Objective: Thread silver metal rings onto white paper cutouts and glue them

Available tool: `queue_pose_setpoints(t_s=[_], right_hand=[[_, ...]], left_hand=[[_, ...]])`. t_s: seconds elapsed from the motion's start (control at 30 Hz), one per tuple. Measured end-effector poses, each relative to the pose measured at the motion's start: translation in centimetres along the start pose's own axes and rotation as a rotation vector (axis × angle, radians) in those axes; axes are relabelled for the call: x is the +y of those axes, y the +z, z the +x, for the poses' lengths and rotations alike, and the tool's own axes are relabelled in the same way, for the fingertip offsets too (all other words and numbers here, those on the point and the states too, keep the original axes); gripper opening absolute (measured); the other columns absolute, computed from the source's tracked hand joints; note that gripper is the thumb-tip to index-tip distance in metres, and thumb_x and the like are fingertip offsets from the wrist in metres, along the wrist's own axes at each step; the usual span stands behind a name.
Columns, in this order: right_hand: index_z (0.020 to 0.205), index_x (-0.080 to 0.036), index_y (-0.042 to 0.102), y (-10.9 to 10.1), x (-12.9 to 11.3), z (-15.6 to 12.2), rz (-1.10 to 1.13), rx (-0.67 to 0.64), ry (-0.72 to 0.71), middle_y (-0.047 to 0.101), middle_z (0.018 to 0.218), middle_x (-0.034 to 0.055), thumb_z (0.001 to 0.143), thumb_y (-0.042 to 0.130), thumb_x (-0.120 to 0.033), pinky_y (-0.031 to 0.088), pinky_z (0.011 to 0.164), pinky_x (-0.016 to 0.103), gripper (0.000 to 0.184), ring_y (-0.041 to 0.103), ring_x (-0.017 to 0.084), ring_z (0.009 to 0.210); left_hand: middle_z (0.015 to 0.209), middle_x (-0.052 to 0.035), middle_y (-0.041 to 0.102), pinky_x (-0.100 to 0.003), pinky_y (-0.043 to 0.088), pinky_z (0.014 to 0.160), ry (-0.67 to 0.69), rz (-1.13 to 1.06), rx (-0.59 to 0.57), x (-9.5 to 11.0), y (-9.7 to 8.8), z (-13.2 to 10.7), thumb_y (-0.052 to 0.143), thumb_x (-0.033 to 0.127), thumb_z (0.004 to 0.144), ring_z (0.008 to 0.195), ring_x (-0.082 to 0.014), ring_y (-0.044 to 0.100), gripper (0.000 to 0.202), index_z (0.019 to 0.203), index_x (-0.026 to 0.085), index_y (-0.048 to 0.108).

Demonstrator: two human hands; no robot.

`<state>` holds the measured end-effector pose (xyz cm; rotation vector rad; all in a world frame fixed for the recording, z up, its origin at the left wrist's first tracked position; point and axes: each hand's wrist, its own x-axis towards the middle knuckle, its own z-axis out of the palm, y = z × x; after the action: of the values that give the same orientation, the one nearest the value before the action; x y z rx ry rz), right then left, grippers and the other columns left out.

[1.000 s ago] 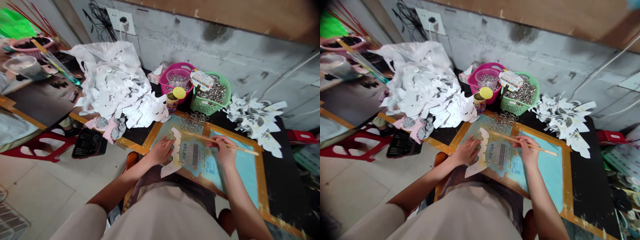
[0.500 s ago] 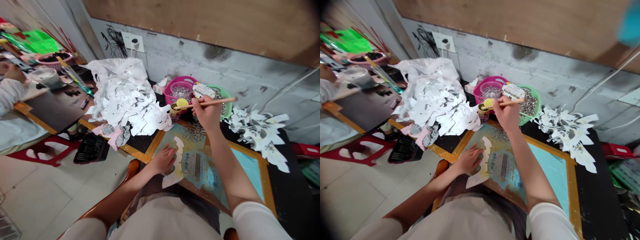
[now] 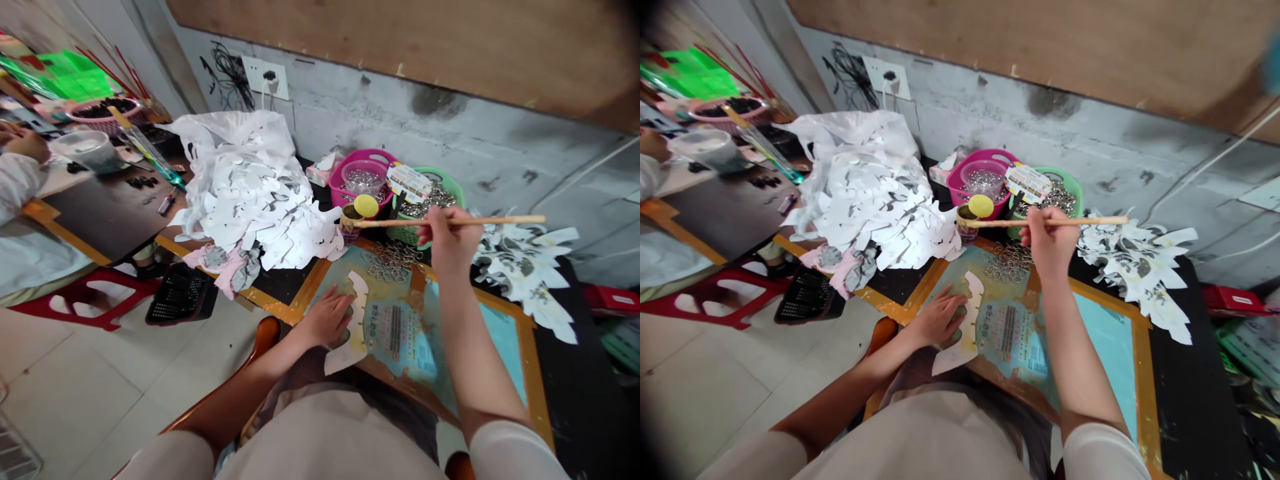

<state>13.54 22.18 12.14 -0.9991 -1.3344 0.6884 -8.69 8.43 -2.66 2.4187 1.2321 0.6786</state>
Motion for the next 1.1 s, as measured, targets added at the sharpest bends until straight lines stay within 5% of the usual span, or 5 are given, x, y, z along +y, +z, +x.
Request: queue_pose_setpoints(t_s=[0.17, 0.33, 0.53, 1.1], right_hand=[[0.064, -0.019, 0.064, -5.9, 2.0, -4.3, 0.113, -0.098, 0.300, 0.060, 0.047, -0.0030, 0.074, 0.079, -0.036, 0.039, 0.028, 0.019, 0.025, 0.050, 0.010, 0.031], [0.080, -0.020, 0.074, -9.4, 4.1, -9.8, 0.094, -0.125, 0.407, 0.066, 0.054, -0.0004, 0.075, 0.078, -0.036, 0.046, 0.032, 0.022, 0.017, 0.057, 0.013, 0.038], [0.069, -0.018, 0.073, -9.6, 4.4, -12.9, -0.079, -0.321, 0.441, 0.064, 0.051, 0.0012, 0.082, 0.073, -0.041, 0.047, 0.036, 0.023, 0.026, 0.057, 0.013, 0.038], [0.068, -0.018, 0.072, -9.4, 4.2, -13.6, -0.048, -0.263, 0.455, 0.064, 0.052, 0.0013, 0.083, 0.072, -0.045, 0.046, 0.038, 0.021, 0.030, 0.057, 0.012, 0.040]], left_hand=[[0.119, -0.0112, 0.067, -0.055, 0.029, 0.118, -0.006, -0.002, 0.002, 0.1, -0.1, 0.0, 0.046, 0.021, 0.094, 0.112, -0.0244, 0.064, 0.033, 0.127, 0.019, 0.043], [0.119, -0.0116, 0.066, -0.055, 0.031, 0.117, -0.009, -0.025, 0.007, 0.2, -0.3, 0.1, 0.047, 0.021, 0.093, 0.113, -0.0249, 0.063, 0.033, 0.126, 0.019, 0.043], [0.118, -0.0124, 0.067, -0.053, 0.032, 0.117, 0.001, -0.034, 0.036, 0.1, -0.2, 0.1, 0.049, 0.020, 0.091, 0.112, -0.0255, 0.064, 0.036, 0.127, 0.019, 0.043], [0.119, -0.0131, 0.067, -0.052, 0.033, 0.117, 0.017, -0.024, 0.038, 0.0, 0.0, 0.0, 0.047, 0.020, 0.092, 0.111, -0.0253, 0.065, 0.034, 0.125, 0.017, 0.044]])
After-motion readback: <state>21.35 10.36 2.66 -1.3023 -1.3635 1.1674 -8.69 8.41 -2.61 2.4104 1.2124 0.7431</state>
